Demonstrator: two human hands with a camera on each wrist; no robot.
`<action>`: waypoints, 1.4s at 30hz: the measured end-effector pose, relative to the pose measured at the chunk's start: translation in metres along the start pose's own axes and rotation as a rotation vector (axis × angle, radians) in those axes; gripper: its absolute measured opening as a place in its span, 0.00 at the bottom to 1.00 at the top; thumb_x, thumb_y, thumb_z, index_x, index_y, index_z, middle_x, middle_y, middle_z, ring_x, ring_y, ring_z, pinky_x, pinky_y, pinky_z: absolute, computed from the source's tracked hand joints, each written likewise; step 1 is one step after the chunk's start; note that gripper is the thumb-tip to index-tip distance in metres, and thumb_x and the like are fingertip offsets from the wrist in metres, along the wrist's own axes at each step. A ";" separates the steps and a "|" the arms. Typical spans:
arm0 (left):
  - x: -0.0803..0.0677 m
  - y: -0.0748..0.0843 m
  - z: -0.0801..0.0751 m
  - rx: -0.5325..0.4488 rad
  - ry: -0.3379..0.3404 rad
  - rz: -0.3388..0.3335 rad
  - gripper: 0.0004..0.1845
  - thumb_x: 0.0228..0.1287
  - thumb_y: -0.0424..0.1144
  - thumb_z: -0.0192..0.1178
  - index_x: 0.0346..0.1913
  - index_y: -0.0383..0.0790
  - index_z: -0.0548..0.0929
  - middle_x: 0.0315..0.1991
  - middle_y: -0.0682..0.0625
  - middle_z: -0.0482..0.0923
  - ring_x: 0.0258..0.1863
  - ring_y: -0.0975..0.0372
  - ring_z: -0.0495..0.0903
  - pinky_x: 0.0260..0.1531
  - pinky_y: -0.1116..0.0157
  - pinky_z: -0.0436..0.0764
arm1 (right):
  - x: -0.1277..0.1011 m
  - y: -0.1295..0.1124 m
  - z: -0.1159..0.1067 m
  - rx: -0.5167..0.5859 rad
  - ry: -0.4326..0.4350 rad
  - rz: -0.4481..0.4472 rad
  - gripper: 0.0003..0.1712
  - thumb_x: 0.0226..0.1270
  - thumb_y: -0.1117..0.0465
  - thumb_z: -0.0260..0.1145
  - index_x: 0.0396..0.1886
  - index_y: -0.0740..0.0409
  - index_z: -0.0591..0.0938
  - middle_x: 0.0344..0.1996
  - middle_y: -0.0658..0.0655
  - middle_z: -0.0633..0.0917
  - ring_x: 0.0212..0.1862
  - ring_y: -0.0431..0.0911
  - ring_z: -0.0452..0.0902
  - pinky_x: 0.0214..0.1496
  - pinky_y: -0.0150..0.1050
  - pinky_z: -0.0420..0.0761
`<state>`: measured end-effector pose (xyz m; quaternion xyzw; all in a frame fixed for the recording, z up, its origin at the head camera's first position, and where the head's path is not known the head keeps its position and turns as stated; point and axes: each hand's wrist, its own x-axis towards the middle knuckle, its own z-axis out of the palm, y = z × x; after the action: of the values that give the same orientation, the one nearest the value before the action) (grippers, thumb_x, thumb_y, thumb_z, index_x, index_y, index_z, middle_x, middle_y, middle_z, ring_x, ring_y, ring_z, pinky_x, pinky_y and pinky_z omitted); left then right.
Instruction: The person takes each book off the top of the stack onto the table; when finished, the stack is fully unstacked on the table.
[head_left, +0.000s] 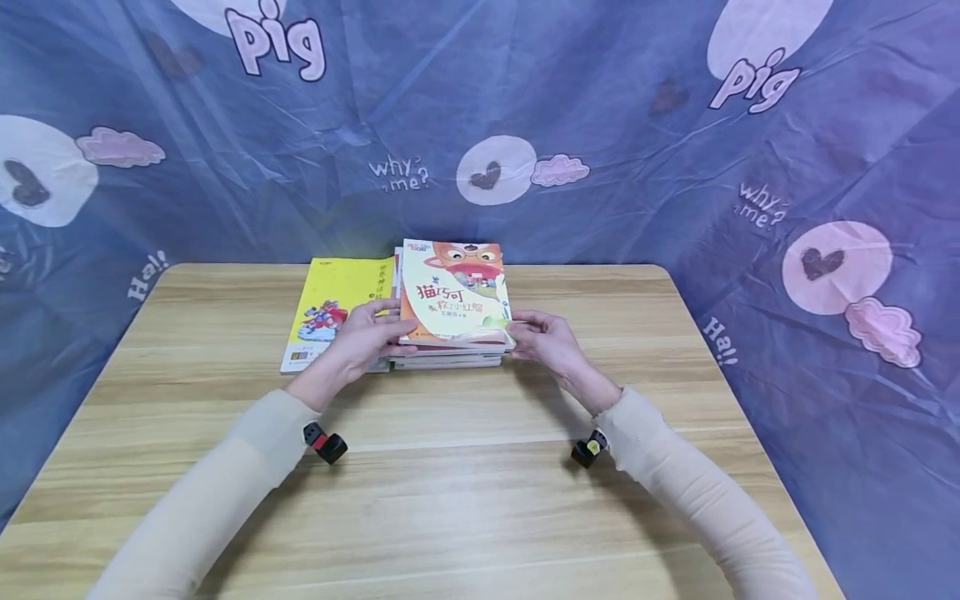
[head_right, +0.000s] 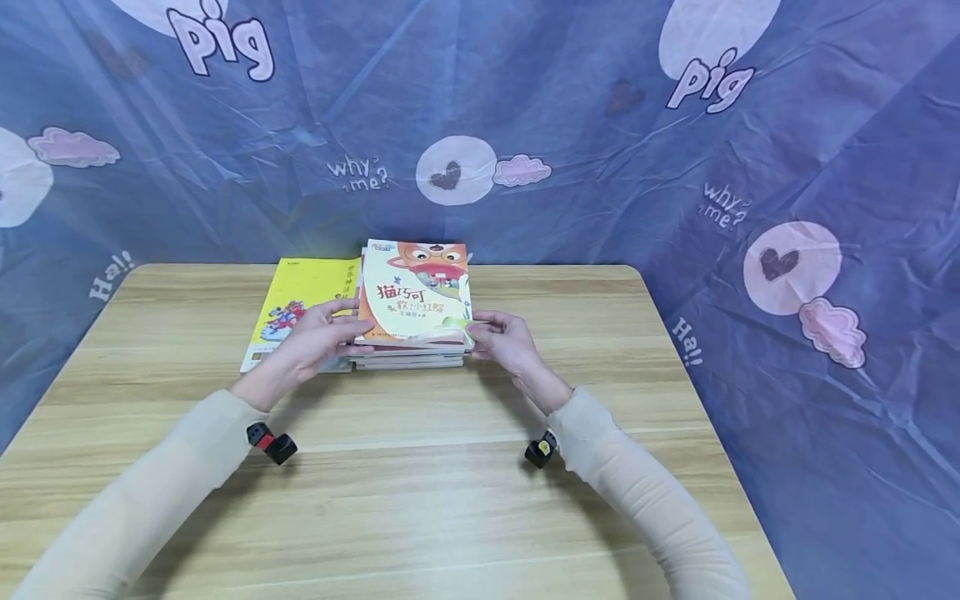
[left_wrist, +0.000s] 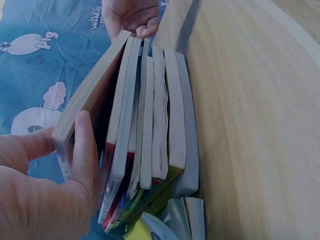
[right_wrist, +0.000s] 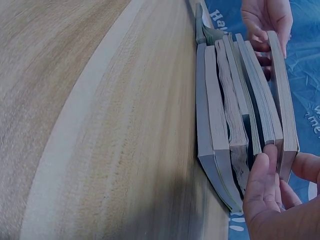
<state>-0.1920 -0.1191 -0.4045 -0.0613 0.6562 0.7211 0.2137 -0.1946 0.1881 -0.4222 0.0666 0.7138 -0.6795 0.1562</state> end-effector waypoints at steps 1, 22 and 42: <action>0.000 0.000 0.000 -0.024 0.000 -0.003 0.35 0.77 0.32 0.61 0.81 0.36 0.60 0.59 0.43 0.77 0.44 0.65 0.87 0.47 0.67 0.93 | 0.000 0.000 0.000 -0.002 -0.001 0.000 0.29 0.77 0.67 0.65 0.73 0.69 0.73 0.39 0.46 0.87 0.30 0.37 0.85 0.40 0.30 0.92; -0.030 -0.005 -0.056 -0.127 -0.009 0.128 0.37 0.78 0.28 0.58 0.83 0.38 0.55 0.45 0.56 0.87 0.43 0.66 0.91 0.47 0.64 0.93 | 0.004 -0.003 0.001 -0.072 -0.037 -0.061 0.28 0.74 0.70 0.67 0.71 0.72 0.75 0.34 0.45 0.88 0.31 0.37 0.87 0.46 0.38 0.94; -0.081 -0.011 -0.144 -0.295 -0.037 0.271 0.23 0.76 0.21 0.54 0.64 0.50 0.72 0.45 0.50 0.92 0.41 0.60 0.93 0.43 0.63 0.94 | 0.007 -0.004 0.002 -0.097 -0.030 -0.056 0.26 0.73 0.72 0.67 0.69 0.72 0.77 0.34 0.47 0.87 0.30 0.37 0.86 0.44 0.37 0.94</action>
<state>-0.1427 -0.2770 -0.4033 0.0106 0.5418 0.8325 0.1154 -0.2021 0.1851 -0.4207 0.0288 0.7451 -0.6489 0.1511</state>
